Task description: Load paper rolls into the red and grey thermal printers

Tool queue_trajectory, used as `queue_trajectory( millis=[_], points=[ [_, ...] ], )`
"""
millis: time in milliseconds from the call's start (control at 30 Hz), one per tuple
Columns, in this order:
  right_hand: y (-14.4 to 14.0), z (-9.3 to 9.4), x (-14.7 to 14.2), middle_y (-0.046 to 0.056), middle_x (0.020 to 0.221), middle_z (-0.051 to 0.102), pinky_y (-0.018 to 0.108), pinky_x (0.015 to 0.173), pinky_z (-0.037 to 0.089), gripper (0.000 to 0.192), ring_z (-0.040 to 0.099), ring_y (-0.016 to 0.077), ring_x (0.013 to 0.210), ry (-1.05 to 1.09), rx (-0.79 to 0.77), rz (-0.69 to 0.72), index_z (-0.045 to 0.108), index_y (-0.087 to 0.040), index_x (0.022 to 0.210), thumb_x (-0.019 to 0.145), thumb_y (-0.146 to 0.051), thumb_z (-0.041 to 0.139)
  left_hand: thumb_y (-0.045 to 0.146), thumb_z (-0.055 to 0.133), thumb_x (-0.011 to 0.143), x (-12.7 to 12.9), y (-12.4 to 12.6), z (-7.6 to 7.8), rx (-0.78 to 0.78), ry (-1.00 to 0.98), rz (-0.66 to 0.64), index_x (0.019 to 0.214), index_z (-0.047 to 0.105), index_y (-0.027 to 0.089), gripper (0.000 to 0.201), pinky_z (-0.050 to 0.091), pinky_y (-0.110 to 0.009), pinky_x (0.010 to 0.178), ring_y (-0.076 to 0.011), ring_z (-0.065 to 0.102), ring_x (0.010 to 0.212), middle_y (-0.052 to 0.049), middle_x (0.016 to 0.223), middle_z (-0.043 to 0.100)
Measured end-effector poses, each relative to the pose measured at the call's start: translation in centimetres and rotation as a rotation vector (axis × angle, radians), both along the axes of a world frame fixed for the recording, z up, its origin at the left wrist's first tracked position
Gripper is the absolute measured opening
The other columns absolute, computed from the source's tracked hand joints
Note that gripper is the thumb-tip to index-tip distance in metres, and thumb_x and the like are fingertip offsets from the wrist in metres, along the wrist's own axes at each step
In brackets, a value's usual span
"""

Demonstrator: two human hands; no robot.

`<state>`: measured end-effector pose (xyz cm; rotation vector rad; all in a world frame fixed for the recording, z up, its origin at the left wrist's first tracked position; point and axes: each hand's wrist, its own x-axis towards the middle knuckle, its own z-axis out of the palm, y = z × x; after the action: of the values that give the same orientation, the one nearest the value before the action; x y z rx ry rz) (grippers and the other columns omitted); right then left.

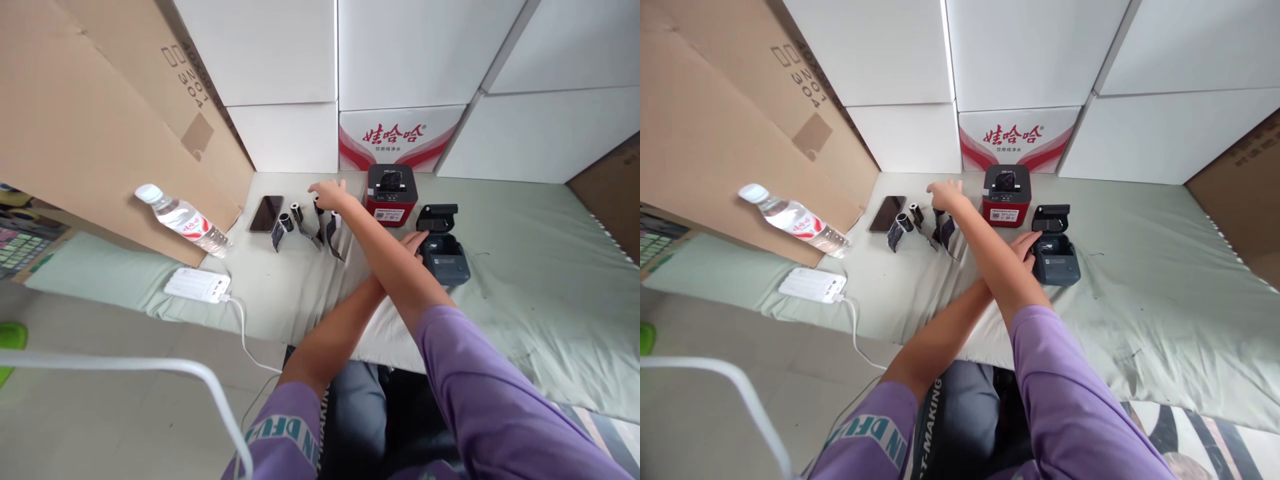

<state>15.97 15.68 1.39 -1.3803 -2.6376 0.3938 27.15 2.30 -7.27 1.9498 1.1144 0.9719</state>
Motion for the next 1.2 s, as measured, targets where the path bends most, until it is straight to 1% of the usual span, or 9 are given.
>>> queue_trajectory(
  millis=[200, 367, 467, 567, 700, 800, 900, 1033, 1200],
  points=[
    [0.0, -1.9, 0.7, 0.014, 0.125, 0.072, 0.060, 0.110, 0.034, 0.053, 0.063, 0.0327, 0.117, 0.042, 0.023, 0.042, 0.066, -0.021, 0.128, 0.080, -0.004, 0.052, 0.004, 0.047, 0.092, 0.0, 0.4, -0.8, 0.037, -0.055, -0.019, 0.153, 0.047, 0.015, 0.063, 0.035, -0.038, 0.127, -0.0288, 0.046, 0.148, -0.012, 0.164, 0.043],
    [-1.4, 0.0, 3.6, 0.016, 0.131, 0.067, 0.040, 0.102, 0.048, 0.040, 0.061, 0.0256, 0.118, 0.447, 0.022, 0.061, 0.058, -0.014, 0.127, 0.088, -0.012, 0.050, 0.011, 0.050, 0.095, -0.2, 0.7, -1.5, 0.050, -0.012, -0.029, 0.154, 0.046, 0.012, 0.059, 0.030, -0.035, 0.129, -0.0282, 0.044, 0.150, -0.014, 0.163, 0.045],
    [-3.8, 1.4, 7.3, 0.012, 0.129, 0.067, 0.032, 0.091, 0.054, 0.035, 0.063, 0.0189, 0.109, 0.752, -0.086, 0.033, 0.050, -0.018, 0.128, 0.093, -0.020, 0.050, 0.020, 0.051, 0.099, -0.3, 0.3, -1.4, 0.065, 0.035, 0.008, 0.154, 0.046, 0.011, 0.056, 0.030, -0.038, 0.129, -0.0306, 0.042, 0.150, -0.015, 0.162, 0.046],
    [-6.6, 1.9, 12.4, 0.006, 0.117, 0.069, 0.029, 0.077, 0.057, 0.029, 0.066, 0.0170, 0.094, 1.017, -0.174, 0.039, 0.050, -0.025, 0.122, 0.097, -0.038, 0.055, 0.024, 0.052, 0.099, -0.1, 0.0, -1.0, 0.016, 0.144, 0.074, 0.144, 0.058, 0.013, 0.046, 0.043, -0.046, 0.118, -0.0350, 0.054, 0.140, -0.017, 0.150, 0.058],
    [-9.6, 1.1, 19.9, 0.004, 0.104, 0.070, 0.035, 0.077, 0.059, 0.046, 0.069, 0.0217, 0.089, 1.247, -0.178, 0.074, 0.058, -0.030, 0.117, 0.087, -0.063, 0.068, 0.017, 0.051, 0.095, 0.5, 0.1, -0.9, -0.003, 0.297, 0.158, 0.124, 0.070, 0.016, 0.035, 0.051, -0.046, 0.108, -0.0330, 0.064, 0.125, -0.015, 0.130, 0.071],
    [-10.9, 0.0, 24.8, 0.002, 0.097, 0.070, 0.038, 0.081, 0.059, 0.053, 0.069, 0.0230, 0.088, 1.247, -0.062, -0.016, 0.061, -0.032, 0.122, 0.082, -0.062, 0.076, 0.009, 0.050, 0.090, 0.5, 0.3, -0.9, 0.066, 0.195, 0.118, 0.141, 0.061, 0.020, 0.054, 0.054, -0.040, 0.106, -0.0279, 0.062, 0.129, -0.010, 0.148, 0.061],
    [-11.5, -1.5, 28.0, 0.004, 0.101, 0.073, 0.041, 0.084, 0.058, 0.051, 0.069, 0.0231, 0.088, 1.185, 0.019, -0.101, 0.063, -0.030, 0.118, 0.078, -0.054, 0.082, 0.006, 0.050, 0.087, 0.2, 0.3, -1.2, 0.117, 0.087, 0.097, 0.149, 0.054, 0.022, 0.064, 0.055, -0.040, 0.104, -0.0263, 0.063, 0.127, -0.008, 0.155, 0.055],
    [-11.4, -3.6, 29.5, 0.006, 0.108, 0.074, 0.044, 0.095, 0.056, 0.036, 0.070, 0.0261, 0.104, 1.130, 0.078, -0.163, 0.069, -0.026, 0.106, 0.083, -0.053, 0.076, 0.007, 0.053, 0.088, -0.1, 0.5, -1.6, 0.152, 0.026, 0.085, 0.144, 0.058, 0.019, 0.057, 0.055, -0.042, 0.104, -0.0273, 0.066, 0.120, -0.011, 0.147, 0.061],
    [-11.2, -5.0, 30.1, 0.008, 0.113, 0.075, 0.043, 0.088, 0.055, 0.029, 0.068, 0.0270, 0.104, 0.882, 0.183, -0.183, 0.072, -0.025, 0.114, 0.091, -0.041, 0.066, 0.006, 0.051, 0.090, -0.1, 0.9, -2.1, 0.197, -0.029, 0.082, 0.144, 0.056, 0.020, 0.056, 0.054, -0.043, 0.103, -0.0276, 0.064, 0.122, -0.013, 0.142, 0.062]
  ],
)
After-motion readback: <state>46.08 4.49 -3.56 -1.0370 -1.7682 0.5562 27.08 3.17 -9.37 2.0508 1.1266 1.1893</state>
